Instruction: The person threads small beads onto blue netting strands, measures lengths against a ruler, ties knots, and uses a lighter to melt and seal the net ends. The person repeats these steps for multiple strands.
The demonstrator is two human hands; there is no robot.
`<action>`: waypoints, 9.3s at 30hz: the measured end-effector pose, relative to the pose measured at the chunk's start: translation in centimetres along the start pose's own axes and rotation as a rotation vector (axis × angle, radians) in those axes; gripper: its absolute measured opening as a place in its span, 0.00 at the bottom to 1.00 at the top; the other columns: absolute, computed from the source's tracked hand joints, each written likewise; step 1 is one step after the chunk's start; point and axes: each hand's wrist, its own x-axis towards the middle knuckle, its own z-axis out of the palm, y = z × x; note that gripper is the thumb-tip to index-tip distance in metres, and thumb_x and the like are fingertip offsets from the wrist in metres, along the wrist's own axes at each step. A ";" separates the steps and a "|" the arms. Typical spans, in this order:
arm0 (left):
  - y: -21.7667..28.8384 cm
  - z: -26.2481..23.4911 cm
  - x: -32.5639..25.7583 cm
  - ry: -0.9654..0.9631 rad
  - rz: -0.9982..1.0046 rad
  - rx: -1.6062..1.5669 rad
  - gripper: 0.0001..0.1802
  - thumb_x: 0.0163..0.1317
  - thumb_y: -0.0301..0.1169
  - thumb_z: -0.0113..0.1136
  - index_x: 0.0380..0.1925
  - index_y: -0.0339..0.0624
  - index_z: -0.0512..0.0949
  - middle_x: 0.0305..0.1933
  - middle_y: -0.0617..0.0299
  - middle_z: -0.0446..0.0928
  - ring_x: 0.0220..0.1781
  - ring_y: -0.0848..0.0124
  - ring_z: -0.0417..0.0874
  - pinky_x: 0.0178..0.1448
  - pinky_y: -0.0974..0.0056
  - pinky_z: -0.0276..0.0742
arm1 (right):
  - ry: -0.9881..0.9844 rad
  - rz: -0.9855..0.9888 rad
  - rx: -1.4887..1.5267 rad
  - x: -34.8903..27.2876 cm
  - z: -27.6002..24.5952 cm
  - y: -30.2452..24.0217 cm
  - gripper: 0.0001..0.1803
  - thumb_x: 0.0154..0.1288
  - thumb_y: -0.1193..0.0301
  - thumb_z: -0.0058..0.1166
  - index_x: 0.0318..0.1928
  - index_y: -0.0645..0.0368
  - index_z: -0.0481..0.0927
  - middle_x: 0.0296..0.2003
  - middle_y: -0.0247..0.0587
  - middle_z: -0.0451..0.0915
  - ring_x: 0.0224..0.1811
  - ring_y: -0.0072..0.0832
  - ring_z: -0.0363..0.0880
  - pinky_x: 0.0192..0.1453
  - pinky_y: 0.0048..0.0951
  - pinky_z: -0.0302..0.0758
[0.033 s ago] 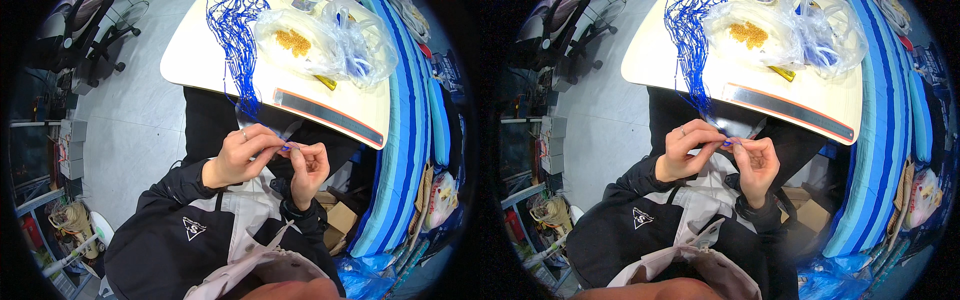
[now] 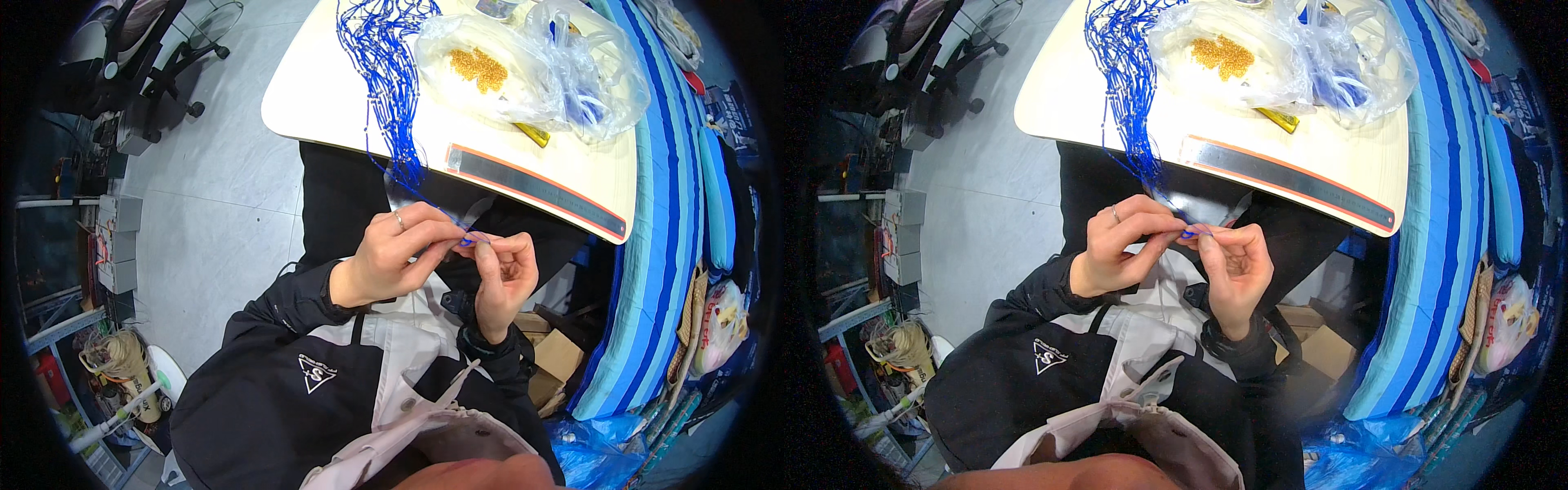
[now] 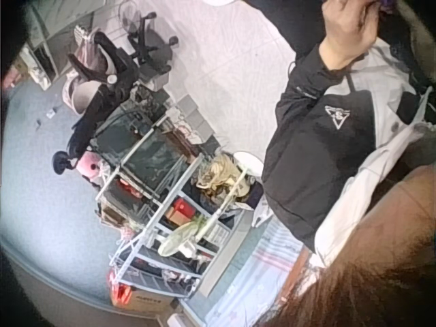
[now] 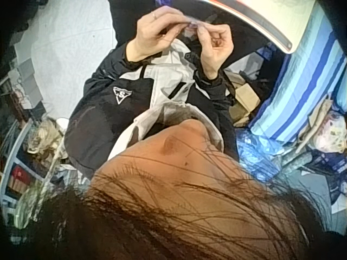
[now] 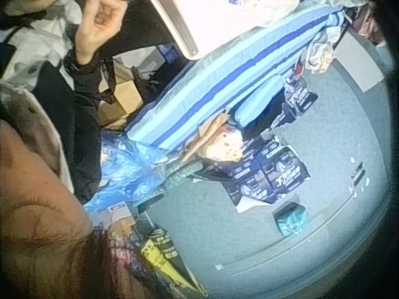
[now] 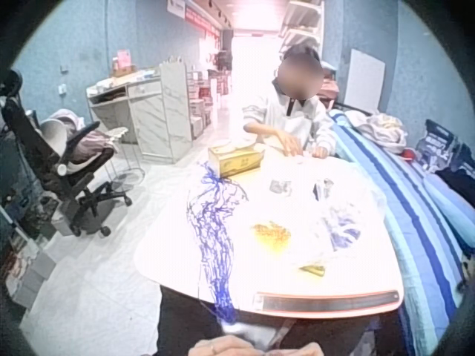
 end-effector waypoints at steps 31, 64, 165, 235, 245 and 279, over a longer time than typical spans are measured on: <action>-1.6 -1.0 1.2 -0.189 0.090 0.021 0.19 0.66 0.36 0.57 0.51 0.36 0.76 0.45 0.50 0.77 0.43 0.59 0.82 0.60 0.54 0.72 | -0.152 0.142 -0.202 0.3 -0.2 -1.3 0.05 0.70 0.83 0.45 0.42 0.65 0.65 0.44 0.54 0.79 0.36 0.29 0.83 0.39 0.22 0.80; -4.7 -1.1 4.3 -0.065 -0.076 0.458 0.09 0.50 0.19 0.66 0.32 0.40 0.79 0.32 0.63 0.75 0.36 0.66 0.76 0.47 0.60 0.62 | 0.349 -0.358 -1.247 5.8 -8.8 -1.6 0.02 0.63 0.81 0.59 0.36 0.65 0.81 0.34 0.35 0.80 0.29 0.18 0.70 0.29 0.18 0.62; 3.1 1.3 1.7 -0.066 -0.031 -0.242 0.09 0.53 0.12 0.63 0.34 0.33 0.80 0.36 0.58 0.75 0.30 0.76 0.77 0.30 0.73 0.72 | 0.064 -0.409 -0.637 -0.3 -0.1 -4.0 0.05 0.60 0.83 0.62 0.36 0.64 0.79 0.35 0.44 0.77 0.35 0.30 0.78 0.37 0.25 0.75; 3.4 1.5 1.1 0.068 -0.088 -0.165 0.10 0.50 0.17 0.68 0.34 0.35 0.84 0.27 0.61 0.73 0.25 0.73 0.74 0.26 0.71 0.67 | 0.110 -0.389 -0.624 -1.1 0.4 -3.0 0.07 0.61 0.84 0.56 0.38 0.65 0.74 0.35 0.45 0.77 0.35 0.30 0.76 0.41 0.26 0.73; 3.4 1.4 1.1 0.042 -0.100 -0.201 0.10 0.51 0.16 0.67 0.35 0.35 0.84 0.29 0.60 0.73 0.26 0.73 0.75 0.27 0.71 0.68 | 0.116 -0.422 -0.543 -0.7 0.4 -3.1 0.06 0.63 0.84 0.56 0.39 0.65 0.75 0.35 0.45 0.77 0.35 0.30 0.77 0.41 0.25 0.74; 3.2 1.8 1.0 0.078 -0.073 -0.260 0.10 0.50 0.16 0.67 0.34 0.36 0.81 0.37 0.59 0.70 0.25 0.74 0.68 0.28 0.71 0.64 | 0.114 -0.593 -0.878 -0.5 0.5 -3.5 0.08 0.57 0.85 0.61 0.36 0.64 0.78 0.33 0.45 0.79 0.32 0.34 0.78 0.36 0.27 0.75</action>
